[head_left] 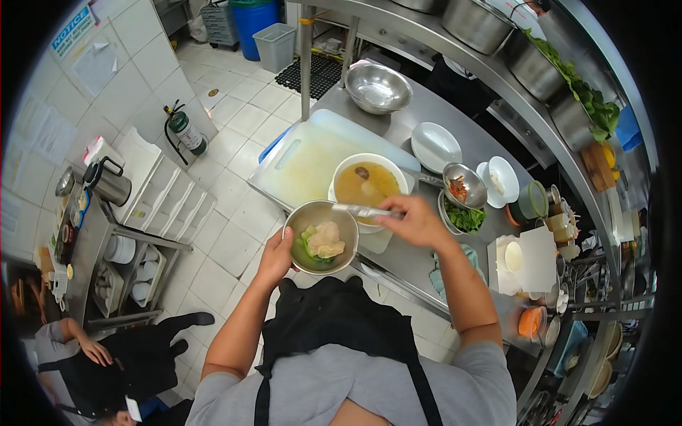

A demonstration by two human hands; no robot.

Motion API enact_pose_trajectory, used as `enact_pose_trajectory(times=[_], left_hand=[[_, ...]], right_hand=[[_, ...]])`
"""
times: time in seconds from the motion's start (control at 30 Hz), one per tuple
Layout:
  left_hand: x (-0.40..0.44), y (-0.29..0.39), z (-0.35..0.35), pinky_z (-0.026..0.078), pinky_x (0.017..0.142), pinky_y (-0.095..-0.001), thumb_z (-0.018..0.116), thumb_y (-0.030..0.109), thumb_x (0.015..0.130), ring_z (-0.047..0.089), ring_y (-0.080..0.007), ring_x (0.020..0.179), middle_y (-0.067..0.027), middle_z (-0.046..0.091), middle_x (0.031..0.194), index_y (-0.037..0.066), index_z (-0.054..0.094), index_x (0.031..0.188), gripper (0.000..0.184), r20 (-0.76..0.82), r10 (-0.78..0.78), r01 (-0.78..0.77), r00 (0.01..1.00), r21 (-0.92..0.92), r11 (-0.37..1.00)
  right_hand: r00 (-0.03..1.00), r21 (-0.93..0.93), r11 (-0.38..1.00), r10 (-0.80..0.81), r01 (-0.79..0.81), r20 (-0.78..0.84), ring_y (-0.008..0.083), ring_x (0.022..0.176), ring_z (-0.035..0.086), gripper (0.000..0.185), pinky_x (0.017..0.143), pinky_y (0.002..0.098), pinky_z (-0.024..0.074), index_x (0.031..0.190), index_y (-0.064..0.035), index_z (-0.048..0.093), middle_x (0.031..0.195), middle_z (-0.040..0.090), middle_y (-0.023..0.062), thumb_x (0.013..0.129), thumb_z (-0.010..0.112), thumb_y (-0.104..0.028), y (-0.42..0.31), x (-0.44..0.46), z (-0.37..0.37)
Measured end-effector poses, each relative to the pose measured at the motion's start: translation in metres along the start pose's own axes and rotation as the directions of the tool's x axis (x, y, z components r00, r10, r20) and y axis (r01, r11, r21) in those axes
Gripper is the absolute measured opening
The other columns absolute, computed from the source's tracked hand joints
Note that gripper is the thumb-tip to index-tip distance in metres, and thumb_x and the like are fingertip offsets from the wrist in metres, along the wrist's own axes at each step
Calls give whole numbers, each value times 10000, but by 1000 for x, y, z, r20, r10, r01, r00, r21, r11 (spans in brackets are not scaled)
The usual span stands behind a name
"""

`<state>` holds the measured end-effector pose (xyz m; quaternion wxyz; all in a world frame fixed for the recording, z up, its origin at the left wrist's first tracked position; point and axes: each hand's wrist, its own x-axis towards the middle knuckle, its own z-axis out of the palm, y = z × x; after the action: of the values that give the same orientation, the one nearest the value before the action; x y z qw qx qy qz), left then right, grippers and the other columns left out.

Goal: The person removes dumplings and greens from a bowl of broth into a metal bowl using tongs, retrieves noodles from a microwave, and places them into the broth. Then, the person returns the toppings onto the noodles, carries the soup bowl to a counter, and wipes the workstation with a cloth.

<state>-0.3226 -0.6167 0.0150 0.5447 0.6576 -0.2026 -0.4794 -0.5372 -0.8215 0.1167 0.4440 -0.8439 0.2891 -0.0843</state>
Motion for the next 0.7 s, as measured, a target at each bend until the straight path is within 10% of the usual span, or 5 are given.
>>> enact_pose_trajectory(times=[0.27,0.7], left_hand=[[-4,-14,-17,477,441,-253,335,391,1028,567,-115,566,-59,598,745,0,557,1162,469,-58,-36,36,998,-8,999],[-12,-38,-38,486,446,-256,332,400,1026,590,-129,608,-71,623,821,3,549,1196,483,-107,-81,79,991,-26,997]], right_hand=[[955,-530,802,167,-276,-245,371,826,646,296,738,464,510,886,-29,664,840,671,197,790,620,-306,63,47,-35],[997,-492,868,80,-68,4,339,835,650,274,718,452,511,924,-101,662,878,680,141,778,627,-331,56,63,7]])
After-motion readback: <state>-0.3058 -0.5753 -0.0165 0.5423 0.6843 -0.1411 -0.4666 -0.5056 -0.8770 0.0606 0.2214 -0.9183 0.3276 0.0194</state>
